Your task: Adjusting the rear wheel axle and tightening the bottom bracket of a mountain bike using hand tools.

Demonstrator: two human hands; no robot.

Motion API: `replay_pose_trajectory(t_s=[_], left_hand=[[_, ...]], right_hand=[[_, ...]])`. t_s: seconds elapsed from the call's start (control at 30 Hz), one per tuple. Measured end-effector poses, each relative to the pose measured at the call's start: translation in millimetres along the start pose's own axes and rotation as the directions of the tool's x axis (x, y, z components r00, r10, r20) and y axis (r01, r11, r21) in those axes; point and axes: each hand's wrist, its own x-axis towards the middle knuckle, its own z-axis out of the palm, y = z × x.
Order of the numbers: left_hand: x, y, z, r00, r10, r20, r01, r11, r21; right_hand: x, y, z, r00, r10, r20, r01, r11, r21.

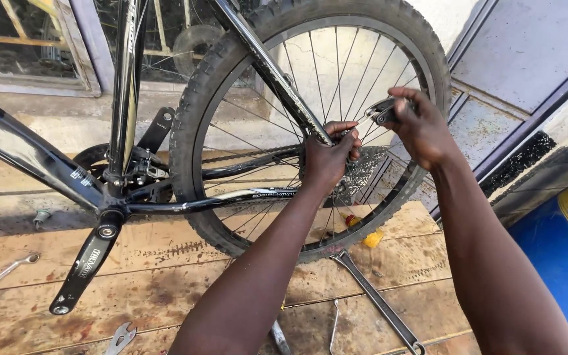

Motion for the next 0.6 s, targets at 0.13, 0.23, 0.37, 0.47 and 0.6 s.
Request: replay_pose_trajectory(t_s=[0.13,0.23,0.37,0.47,0.6], left_hand=[[7,-8,-3,1.0,0.003,0.006,-0.003,1.0,0.014],[4,-6,-2,1.0,0.014,0.013,-0.014,1.0,0.019],[4,-8,-3,1.0,0.02,0.008,-0.021,0.999,0.033],[3,-6,-3,1.0,0.012,0.006,-0.012,1.0,0.022],[4,-8,-3,1.0,0.006,-0.006,-0.005,1.0,0.026]], right_hand=[[-29,-4,6,0.998,0.065,0.018,-0.061,0.983,-0.176],[-31,10,-4,0.997,0.064,0.042,-0.057,0.987,-0.147],[-32,-19,8,0.99,-0.136,0.029,0.128,0.802,-0.584],[-17,-28,11,0.96,-0.269,0.073,0.213,0.542,-0.813],[21,-33,14,0.927,-0.331,0.177,0.28,0.294,-0.914]])
